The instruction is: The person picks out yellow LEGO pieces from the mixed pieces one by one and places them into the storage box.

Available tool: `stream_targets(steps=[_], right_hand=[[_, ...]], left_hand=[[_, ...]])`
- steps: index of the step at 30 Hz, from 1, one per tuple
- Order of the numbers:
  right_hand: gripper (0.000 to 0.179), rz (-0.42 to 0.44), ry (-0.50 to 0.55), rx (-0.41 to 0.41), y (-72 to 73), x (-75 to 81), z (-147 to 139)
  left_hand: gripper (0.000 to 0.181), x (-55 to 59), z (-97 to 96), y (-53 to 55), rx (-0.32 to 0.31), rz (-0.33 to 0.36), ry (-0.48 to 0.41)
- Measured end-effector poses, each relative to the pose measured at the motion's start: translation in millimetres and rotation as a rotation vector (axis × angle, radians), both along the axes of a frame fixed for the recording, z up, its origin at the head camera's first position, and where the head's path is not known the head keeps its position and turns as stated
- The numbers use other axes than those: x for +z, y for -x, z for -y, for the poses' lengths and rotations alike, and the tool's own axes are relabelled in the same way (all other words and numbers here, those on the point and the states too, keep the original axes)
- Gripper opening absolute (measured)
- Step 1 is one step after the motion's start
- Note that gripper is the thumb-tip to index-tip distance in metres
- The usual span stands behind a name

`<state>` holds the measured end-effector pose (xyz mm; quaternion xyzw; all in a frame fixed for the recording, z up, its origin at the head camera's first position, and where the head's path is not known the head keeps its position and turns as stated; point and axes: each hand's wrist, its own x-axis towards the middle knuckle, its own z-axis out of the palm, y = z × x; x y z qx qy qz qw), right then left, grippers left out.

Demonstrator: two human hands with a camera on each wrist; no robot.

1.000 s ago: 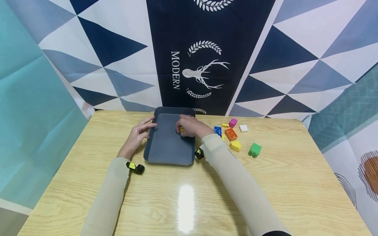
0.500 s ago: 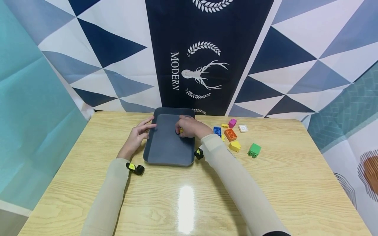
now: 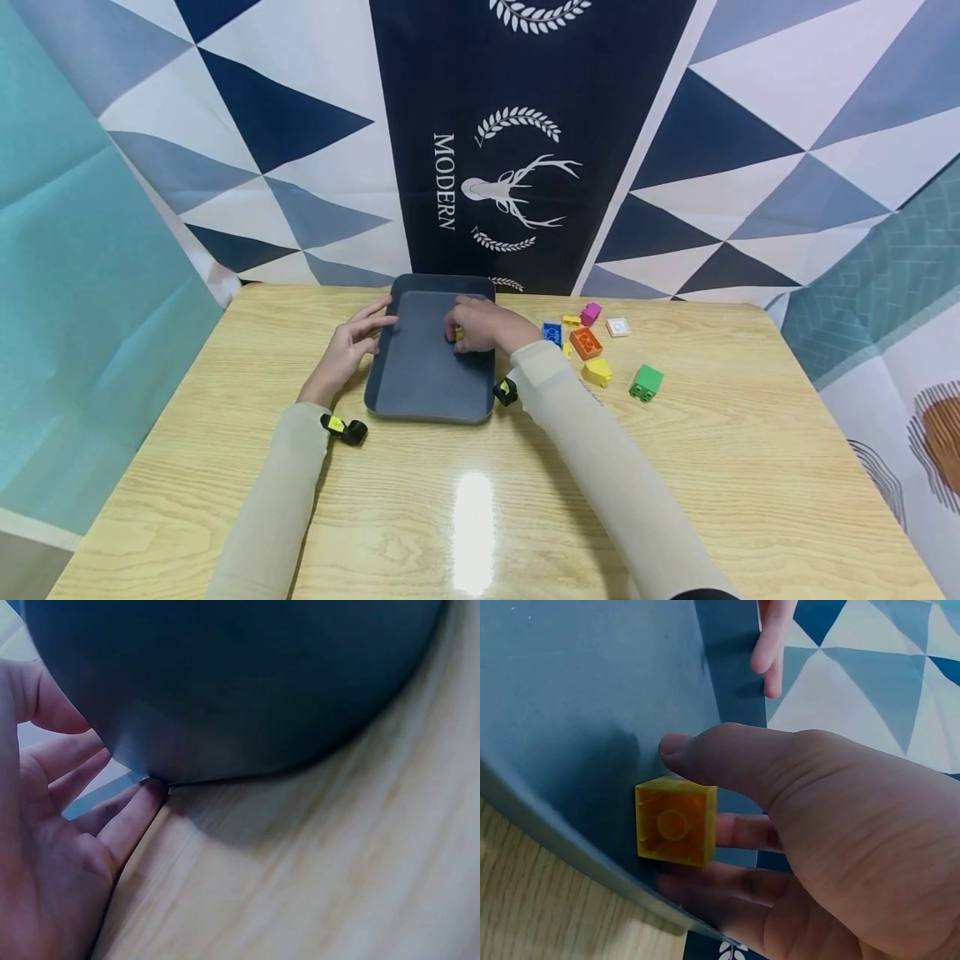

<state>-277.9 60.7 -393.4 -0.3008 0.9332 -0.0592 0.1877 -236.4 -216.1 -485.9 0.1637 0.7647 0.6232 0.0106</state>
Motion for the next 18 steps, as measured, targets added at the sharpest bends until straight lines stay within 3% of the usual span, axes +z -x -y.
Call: stream_targets(steps=[18], right_hand=[[0.021,0.006,0.023,0.022,-0.1,15.9,-2]], left_hand=[[0.052,-0.1,-0.7,-0.2,0.001,0.0,-0.011]])
